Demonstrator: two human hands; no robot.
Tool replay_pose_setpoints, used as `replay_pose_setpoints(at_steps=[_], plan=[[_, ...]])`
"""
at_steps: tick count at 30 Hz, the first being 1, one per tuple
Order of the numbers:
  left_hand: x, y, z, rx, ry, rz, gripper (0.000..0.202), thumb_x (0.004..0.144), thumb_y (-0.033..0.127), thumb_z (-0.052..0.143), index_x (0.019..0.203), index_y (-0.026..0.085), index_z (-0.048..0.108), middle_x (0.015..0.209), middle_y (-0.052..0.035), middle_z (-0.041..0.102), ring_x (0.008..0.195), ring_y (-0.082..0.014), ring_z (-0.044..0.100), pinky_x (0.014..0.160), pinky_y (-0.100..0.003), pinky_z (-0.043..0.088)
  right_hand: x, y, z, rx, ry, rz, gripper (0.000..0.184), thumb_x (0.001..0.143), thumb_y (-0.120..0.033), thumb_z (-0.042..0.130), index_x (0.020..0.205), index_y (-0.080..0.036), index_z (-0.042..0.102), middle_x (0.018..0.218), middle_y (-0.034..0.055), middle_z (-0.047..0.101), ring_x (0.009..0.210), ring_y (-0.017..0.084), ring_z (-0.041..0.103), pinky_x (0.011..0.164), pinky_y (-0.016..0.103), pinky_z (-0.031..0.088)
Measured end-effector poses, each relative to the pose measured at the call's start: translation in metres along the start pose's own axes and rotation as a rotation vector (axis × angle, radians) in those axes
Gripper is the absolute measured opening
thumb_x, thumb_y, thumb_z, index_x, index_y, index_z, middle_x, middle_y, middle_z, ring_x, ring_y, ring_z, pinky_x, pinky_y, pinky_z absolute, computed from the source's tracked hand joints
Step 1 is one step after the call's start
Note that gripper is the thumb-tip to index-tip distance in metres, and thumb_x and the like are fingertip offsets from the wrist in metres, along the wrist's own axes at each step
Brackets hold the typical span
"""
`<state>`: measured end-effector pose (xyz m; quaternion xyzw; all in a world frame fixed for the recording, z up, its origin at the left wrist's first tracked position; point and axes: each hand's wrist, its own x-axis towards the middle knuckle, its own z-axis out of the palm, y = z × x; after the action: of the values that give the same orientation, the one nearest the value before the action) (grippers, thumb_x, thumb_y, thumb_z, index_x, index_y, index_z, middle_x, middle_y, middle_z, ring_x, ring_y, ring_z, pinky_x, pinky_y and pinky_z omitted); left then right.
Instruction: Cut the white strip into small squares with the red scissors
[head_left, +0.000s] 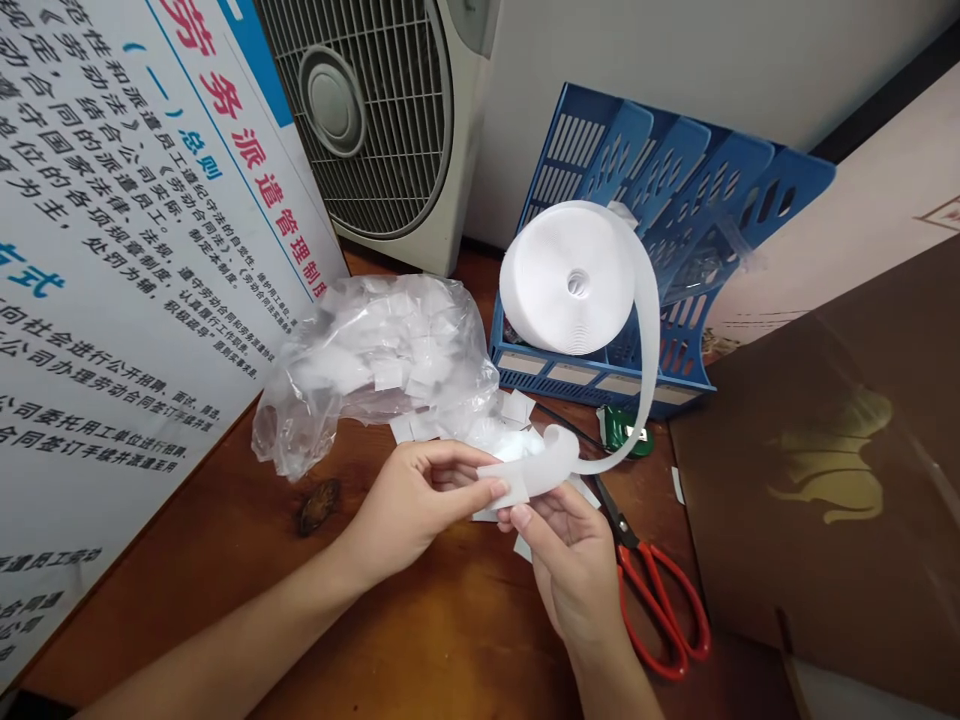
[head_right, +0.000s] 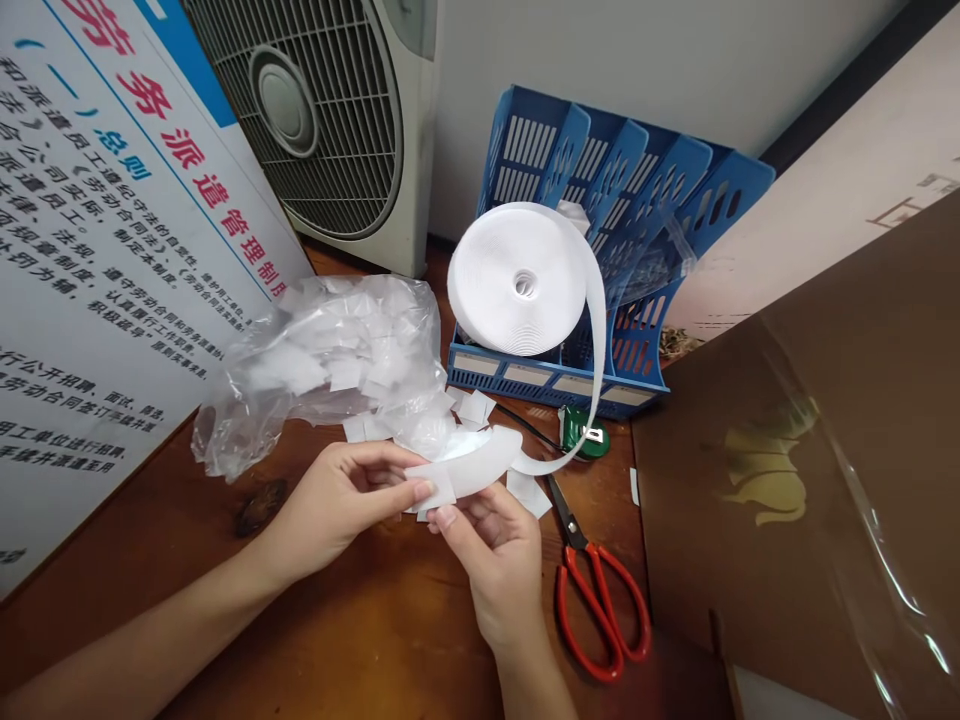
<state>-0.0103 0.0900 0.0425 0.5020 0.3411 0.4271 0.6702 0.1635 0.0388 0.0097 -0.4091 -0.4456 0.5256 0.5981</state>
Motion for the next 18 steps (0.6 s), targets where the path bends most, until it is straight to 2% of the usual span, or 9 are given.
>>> replay_pose_setpoints(at_steps=[12, 18], plan=[[-0.0016, 0.0043, 0.0025, -0.010, -0.019, 0.021, 0.012, 0.084, 0.020, 0.082, 0.094, 0.014, 0.084, 0.080, -0.0047, 0.082, 0.071, -0.0177, 0.077, 0.073, -0.024, 0.063, -0.0002, 0.0014, -0.0007, 0.016, 0.007, -0.019, 0.014, 0.092, -0.022, 0.076, 0.106, -0.024, 0.079, 0.089, 0.0016, 0.076, 0.078, 0.012, 0.067, 0.075, 0.024, 0.055], [-0.0016, 0.0037, 0.0020, -0.050, -0.045, 0.025, 0.013, 0.082, 0.017, 0.083, 0.095, 0.016, 0.085, 0.078, -0.0032, 0.082, 0.071, -0.0169, 0.077, 0.073, -0.023, 0.063, 0.0003, -0.0007, 0.0008, 0.020, 0.004, -0.013, 0.014, 0.092, -0.023, 0.076, 0.106, -0.023, 0.079, 0.087, 0.0018, 0.075, 0.076, 0.012, 0.066, 0.075, 0.024, 0.054]])
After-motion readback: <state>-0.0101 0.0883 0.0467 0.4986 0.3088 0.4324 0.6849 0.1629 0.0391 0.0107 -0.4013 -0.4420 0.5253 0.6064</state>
